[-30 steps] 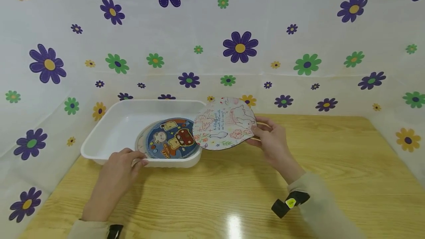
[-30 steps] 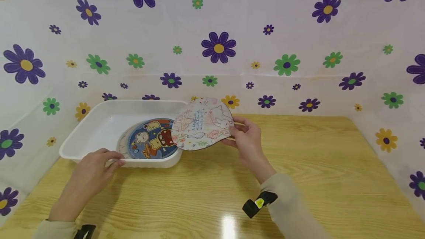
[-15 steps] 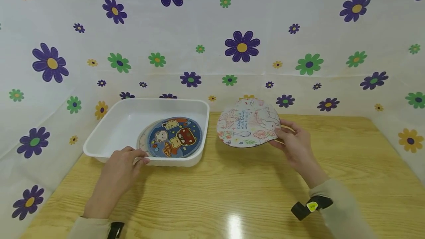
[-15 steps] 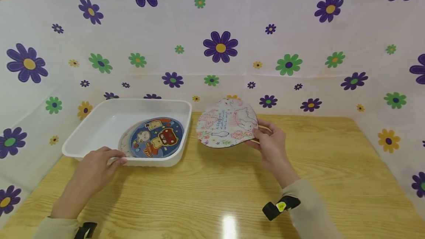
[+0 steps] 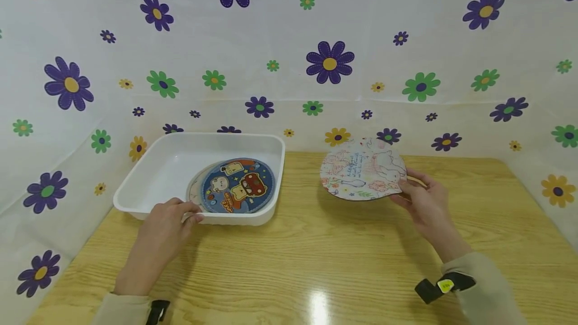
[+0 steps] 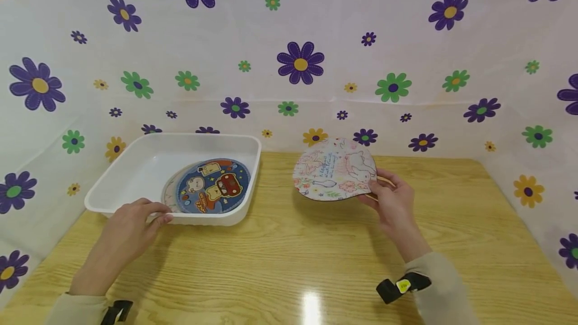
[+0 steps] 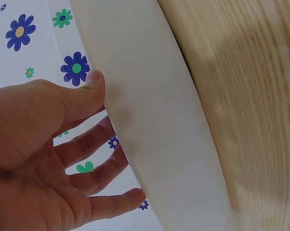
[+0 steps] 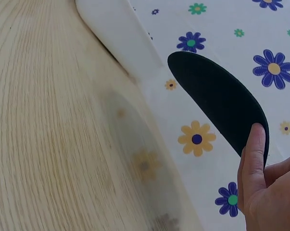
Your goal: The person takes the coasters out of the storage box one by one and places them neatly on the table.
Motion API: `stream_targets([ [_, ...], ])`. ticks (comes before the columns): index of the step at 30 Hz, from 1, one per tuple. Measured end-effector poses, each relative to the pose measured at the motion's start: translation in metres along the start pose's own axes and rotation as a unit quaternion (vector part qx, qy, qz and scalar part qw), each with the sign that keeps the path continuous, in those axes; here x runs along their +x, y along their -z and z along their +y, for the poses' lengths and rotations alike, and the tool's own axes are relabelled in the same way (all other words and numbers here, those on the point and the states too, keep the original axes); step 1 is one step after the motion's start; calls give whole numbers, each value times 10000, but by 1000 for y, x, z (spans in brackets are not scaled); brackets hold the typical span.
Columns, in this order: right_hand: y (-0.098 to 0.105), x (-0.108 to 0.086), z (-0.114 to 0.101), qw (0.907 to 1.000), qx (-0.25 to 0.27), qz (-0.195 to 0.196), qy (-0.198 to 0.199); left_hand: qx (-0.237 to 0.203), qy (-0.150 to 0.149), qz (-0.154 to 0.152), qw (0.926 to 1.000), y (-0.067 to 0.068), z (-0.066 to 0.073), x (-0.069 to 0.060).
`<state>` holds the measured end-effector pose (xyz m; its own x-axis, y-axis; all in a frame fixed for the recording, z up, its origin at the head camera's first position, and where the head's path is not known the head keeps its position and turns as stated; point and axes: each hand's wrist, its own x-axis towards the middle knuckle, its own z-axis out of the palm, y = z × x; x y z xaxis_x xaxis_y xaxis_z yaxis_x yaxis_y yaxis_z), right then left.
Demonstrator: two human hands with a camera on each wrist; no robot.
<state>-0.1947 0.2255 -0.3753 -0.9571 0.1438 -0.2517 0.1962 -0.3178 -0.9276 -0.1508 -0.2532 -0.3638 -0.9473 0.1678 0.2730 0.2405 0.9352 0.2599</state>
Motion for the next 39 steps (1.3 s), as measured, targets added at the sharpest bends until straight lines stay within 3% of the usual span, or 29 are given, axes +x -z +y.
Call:
stream_targets([
  [9,26,5,-3,9997,219,110,42,22,116,-137,9998,1,1,0],
  [19,57,12,-8,9981,525,298,142,76,35,-93,9999,0,0,-1],
  [30,88,17,-18,9951,850,498,31,67,113,-223,9997,2,1,0],
  [39,114,20,-16,9965,470,692,-49,98,209,-399,9989,2,0,1],
])
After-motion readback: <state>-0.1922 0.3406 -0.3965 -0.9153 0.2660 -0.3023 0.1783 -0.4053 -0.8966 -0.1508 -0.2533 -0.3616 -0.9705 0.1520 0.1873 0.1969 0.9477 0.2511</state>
